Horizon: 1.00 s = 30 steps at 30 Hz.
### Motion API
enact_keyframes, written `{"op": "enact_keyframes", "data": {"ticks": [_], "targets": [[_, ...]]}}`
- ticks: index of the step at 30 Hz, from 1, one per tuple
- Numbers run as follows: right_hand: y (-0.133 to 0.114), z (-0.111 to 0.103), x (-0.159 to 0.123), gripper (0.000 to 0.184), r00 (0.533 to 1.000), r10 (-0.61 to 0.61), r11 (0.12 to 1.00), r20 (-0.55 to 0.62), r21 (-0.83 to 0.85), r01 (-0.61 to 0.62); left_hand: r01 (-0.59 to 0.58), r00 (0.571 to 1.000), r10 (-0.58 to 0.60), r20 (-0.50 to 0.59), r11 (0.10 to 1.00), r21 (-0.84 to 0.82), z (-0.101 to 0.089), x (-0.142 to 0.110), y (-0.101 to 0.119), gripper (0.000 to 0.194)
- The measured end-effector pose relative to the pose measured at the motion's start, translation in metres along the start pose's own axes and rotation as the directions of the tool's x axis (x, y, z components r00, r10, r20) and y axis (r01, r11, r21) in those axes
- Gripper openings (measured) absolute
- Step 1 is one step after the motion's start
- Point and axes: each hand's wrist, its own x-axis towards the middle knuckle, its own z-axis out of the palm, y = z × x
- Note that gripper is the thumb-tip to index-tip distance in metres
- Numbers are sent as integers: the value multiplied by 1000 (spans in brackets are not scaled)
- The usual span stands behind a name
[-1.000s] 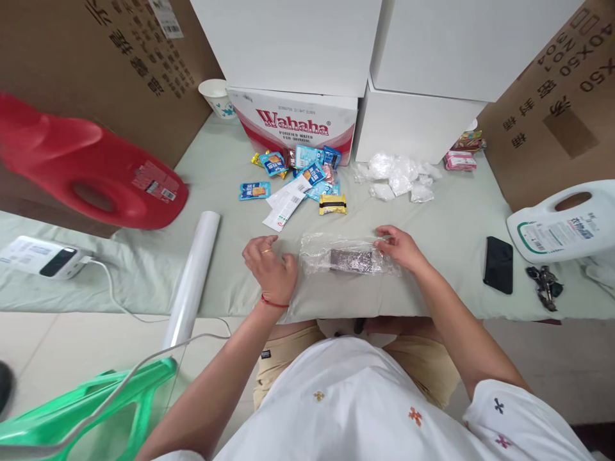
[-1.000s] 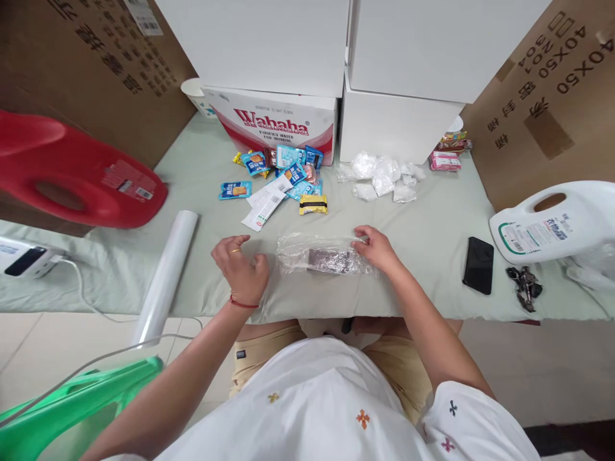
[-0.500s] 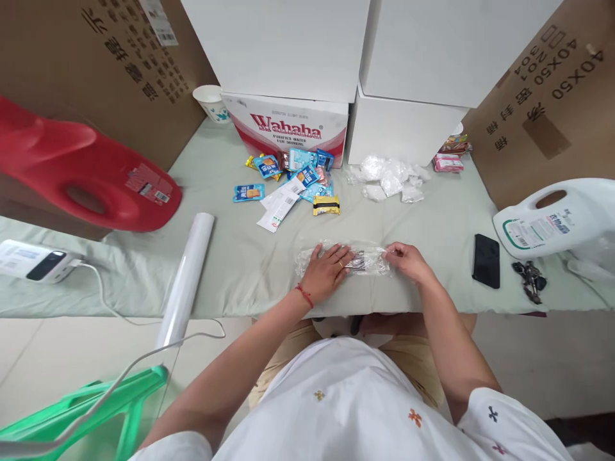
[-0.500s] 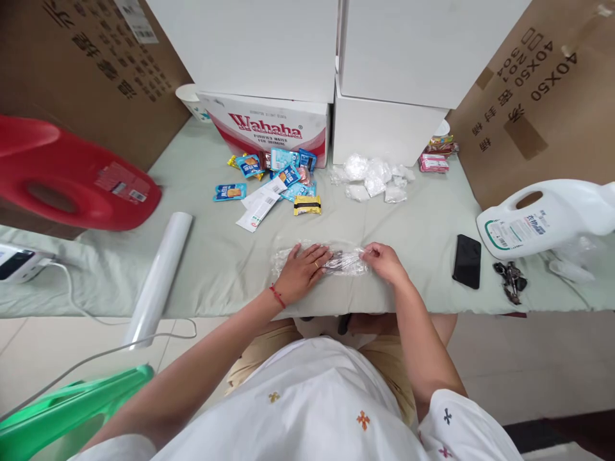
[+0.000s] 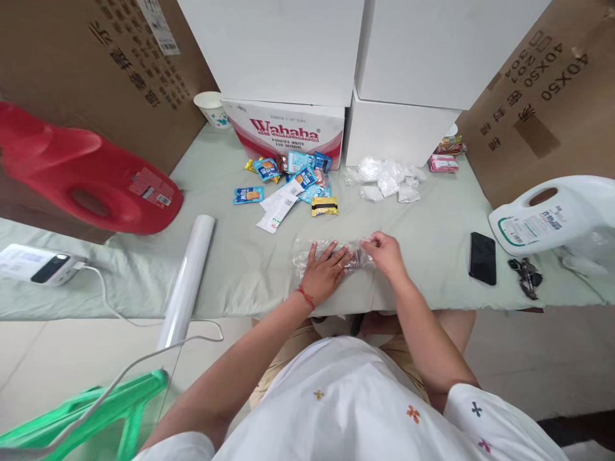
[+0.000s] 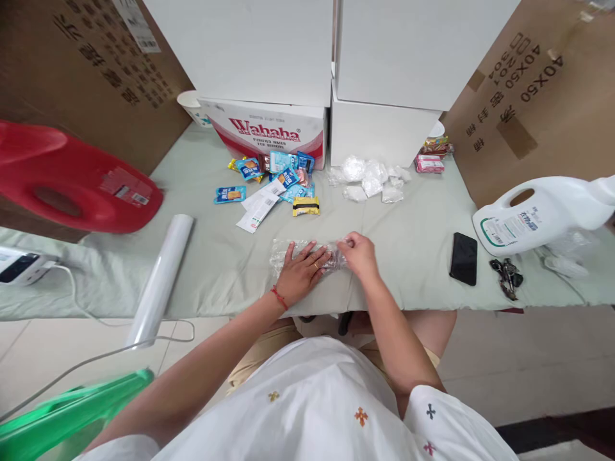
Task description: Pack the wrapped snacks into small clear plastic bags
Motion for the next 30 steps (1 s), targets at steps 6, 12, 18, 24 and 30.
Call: {"op": "enact_keyframes", "data": {"ticks": [6, 12, 18, 24, 30], "targets": [[-19, 61, -24, 23, 961, -260, 957, 88, -111, 269, 56, 991, -10, 134, 936, -347, -9, 2, -24, 57], [-18, 73, -45, 38, 885, -406, 873, 229, -190, 450, 143, 926, -335, -173, 737, -660, -23, -24, -50, 38], [-27, 76, -59, 56, 852, -418, 741, 317, -424, 521, 638, 696, -649, -308, 755, -150, -35, -35, -43, 38], [-17, 64, -68, 60, 797, -484, 703, 362, -381, 600, 583, 791, -599, -126, 800, -142, -41, -34, -35, 10], [-9, 56, -73, 48, 818, -418, 643, 396, -507, 574, 605, 700, -677, 228, 392, -693, -63, -24, -24, 27]]}}
